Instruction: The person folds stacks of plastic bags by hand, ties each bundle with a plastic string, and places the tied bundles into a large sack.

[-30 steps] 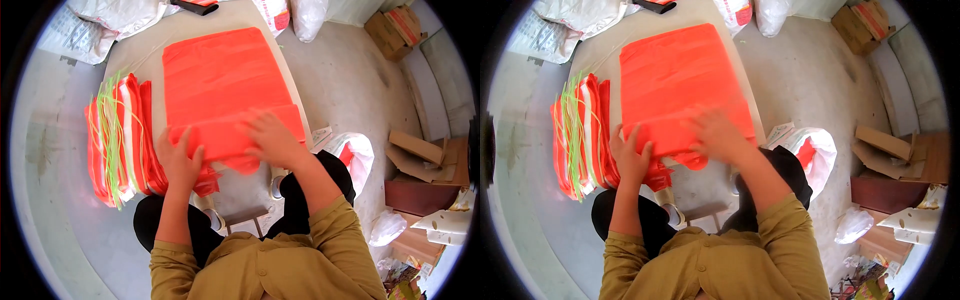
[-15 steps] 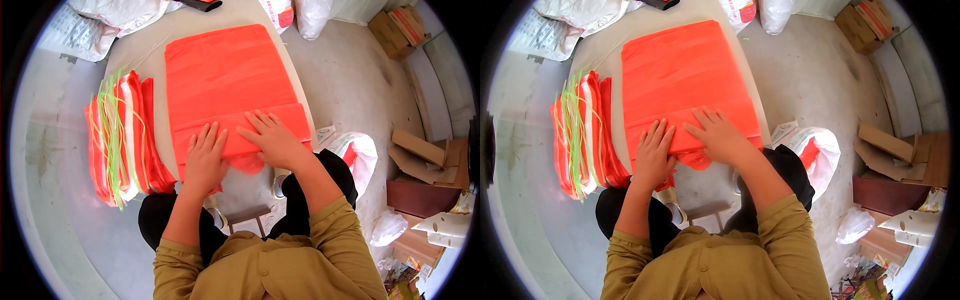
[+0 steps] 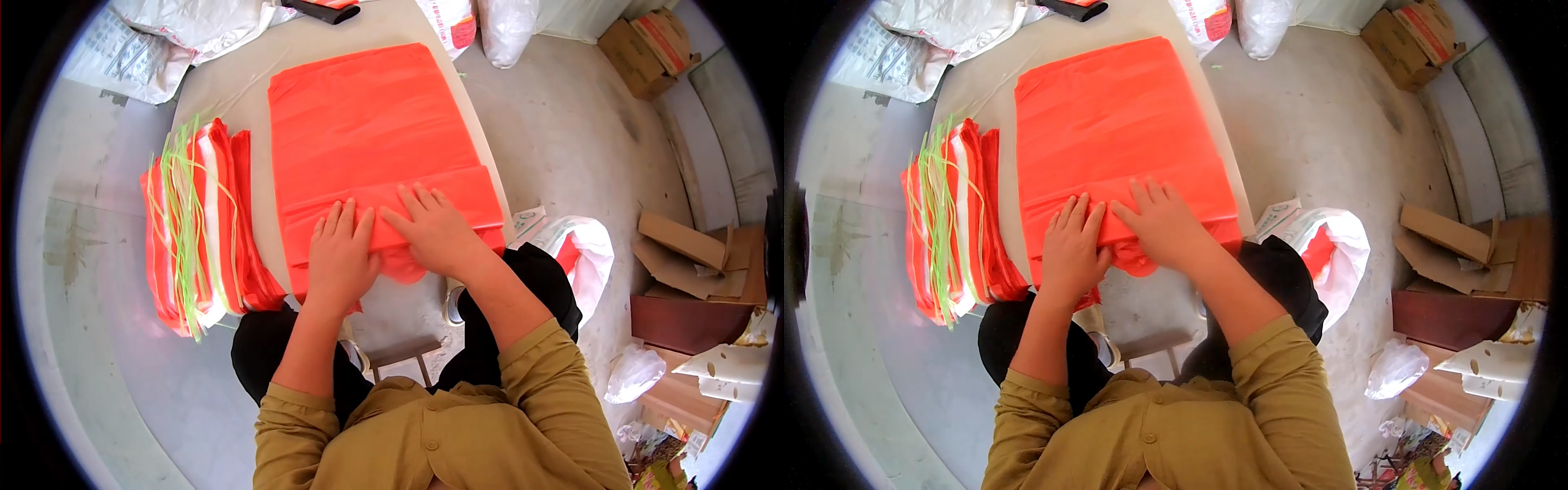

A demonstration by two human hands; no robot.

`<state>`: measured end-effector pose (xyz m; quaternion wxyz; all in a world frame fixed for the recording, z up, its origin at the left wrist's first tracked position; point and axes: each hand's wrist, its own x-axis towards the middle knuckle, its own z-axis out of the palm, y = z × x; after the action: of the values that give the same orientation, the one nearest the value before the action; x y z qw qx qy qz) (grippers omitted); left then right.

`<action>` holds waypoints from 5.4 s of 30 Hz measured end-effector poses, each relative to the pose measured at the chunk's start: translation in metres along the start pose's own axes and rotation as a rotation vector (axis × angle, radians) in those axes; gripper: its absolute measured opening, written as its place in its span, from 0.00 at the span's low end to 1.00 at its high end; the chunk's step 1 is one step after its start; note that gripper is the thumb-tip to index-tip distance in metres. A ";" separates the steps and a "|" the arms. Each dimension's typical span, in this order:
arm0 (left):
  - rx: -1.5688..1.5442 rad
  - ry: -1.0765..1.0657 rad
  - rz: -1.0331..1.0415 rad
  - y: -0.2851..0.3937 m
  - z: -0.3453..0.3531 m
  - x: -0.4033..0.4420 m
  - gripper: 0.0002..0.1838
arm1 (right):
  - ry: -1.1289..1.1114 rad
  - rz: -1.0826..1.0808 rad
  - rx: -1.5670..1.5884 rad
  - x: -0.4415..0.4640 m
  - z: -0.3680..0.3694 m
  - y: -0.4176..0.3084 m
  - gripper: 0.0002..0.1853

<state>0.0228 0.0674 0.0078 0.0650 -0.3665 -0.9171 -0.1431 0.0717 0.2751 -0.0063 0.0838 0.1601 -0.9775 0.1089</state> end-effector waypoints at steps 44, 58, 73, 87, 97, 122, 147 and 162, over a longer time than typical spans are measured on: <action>-1.541 -0.123 -0.951 -0.008 -0.032 -0.037 0.42 | -0.237 0.789 1.817 0.014 0.016 -0.049 0.32; 0.094 0.212 -0.736 -0.123 -0.047 -0.099 0.19 | -0.184 0.946 1.913 0.022 -0.005 -0.064 0.28; -1.036 -0.140 -0.428 -0.052 0.001 -0.074 0.16 | -0.138 0.766 2.352 0.033 -0.006 -0.079 0.17; -2.007 0.044 -0.939 -0.038 -0.012 -0.031 0.21 | -0.195 0.901 2.097 0.029 -0.007 -0.073 0.13; -2.194 0.178 -1.029 -0.027 -0.020 -0.004 0.22 | -0.155 0.900 1.959 0.024 0.007 -0.052 0.15; -1.789 0.566 -0.847 -0.058 -0.009 -0.013 0.15 | -0.245 0.562 0.846 0.020 0.001 -0.028 0.17; -1.119 0.234 -0.374 -0.004 -0.008 -0.006 0.24 | 0.494 0.074 0.342 0.036 -0.060 -0.022 0.06; -1.419 0.308 -0.633 -0.010 -0.039 -0.007 0.11 | 0.169 0.235 0.524 0.055 -0.020 -0.047 0.11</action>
<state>0.0217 0.0439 0.0416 -0.1018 -0.0182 -0.6480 -0.7546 0.0383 0.2197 0.0325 0.1076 0.0526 -0.9174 0.3795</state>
